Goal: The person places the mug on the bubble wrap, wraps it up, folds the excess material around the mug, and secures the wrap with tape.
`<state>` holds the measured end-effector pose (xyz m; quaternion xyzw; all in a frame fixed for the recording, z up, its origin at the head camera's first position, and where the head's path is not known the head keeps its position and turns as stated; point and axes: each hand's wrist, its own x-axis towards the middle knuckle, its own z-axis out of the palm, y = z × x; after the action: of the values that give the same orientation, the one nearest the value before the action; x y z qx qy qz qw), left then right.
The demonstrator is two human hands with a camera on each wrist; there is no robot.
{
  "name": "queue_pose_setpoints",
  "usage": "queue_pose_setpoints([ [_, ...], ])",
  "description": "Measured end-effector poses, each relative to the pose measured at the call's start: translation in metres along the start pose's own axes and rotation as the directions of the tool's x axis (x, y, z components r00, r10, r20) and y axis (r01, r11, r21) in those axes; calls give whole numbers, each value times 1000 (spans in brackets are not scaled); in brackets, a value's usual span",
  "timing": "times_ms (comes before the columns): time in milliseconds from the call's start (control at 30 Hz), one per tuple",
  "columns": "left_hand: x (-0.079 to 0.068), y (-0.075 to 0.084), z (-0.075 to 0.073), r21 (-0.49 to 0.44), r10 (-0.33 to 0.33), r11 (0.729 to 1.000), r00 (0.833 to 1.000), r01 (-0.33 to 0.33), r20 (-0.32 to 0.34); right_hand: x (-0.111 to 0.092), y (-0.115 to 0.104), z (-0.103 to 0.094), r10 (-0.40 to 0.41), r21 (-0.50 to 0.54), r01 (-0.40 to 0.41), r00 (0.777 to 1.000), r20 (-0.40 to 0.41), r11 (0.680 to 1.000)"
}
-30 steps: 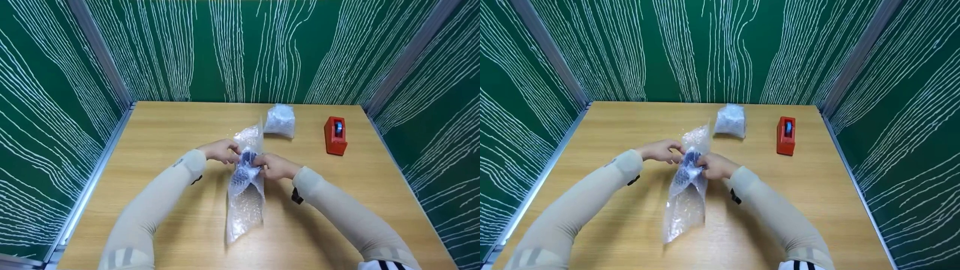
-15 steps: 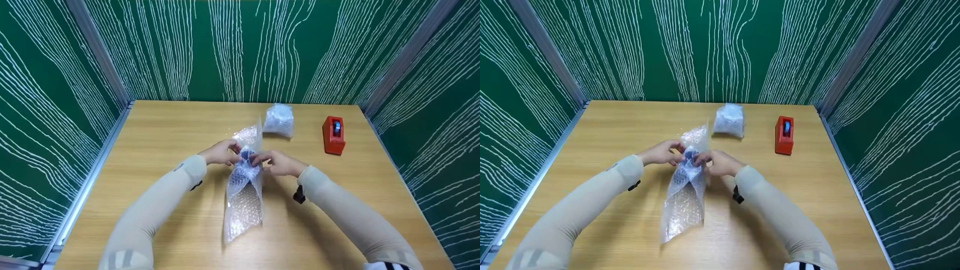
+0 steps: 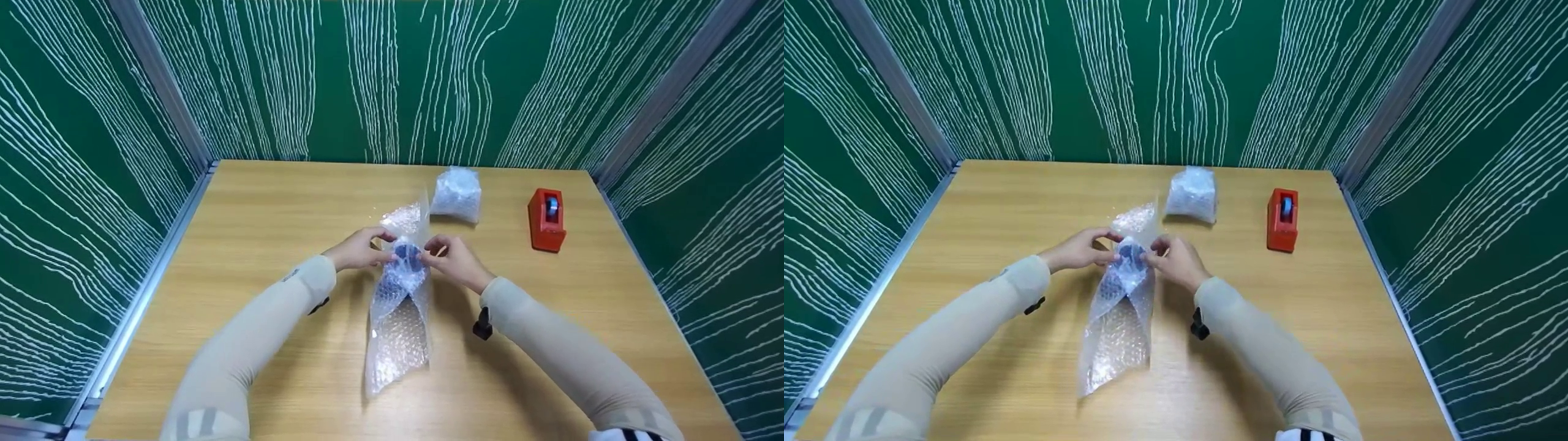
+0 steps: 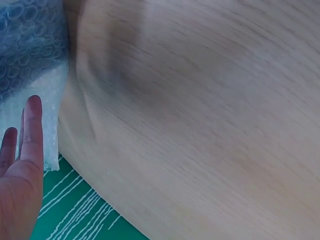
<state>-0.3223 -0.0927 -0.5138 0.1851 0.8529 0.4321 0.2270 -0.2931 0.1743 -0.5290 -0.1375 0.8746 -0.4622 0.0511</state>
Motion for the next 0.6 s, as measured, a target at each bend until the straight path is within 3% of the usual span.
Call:
queue_pose_setpoints([
  [133,1,-3,4,-50,5,999,1000,-4,12,0,1,8,64,42,-64,998,-17,997],
  [233,1,-4,7,-98,25,995,1000,-23,17,2,1,12,65,70,-63,998,-28,996],
  [467,5,-2,15,-162,44,985,998,-50,-44,6,2,20,-21,69,24,999,-50,997],
  [600,4,3,18,-143,32,989,994,-47,-108,8,4,25,-50,68,54,997,-59,996],
])
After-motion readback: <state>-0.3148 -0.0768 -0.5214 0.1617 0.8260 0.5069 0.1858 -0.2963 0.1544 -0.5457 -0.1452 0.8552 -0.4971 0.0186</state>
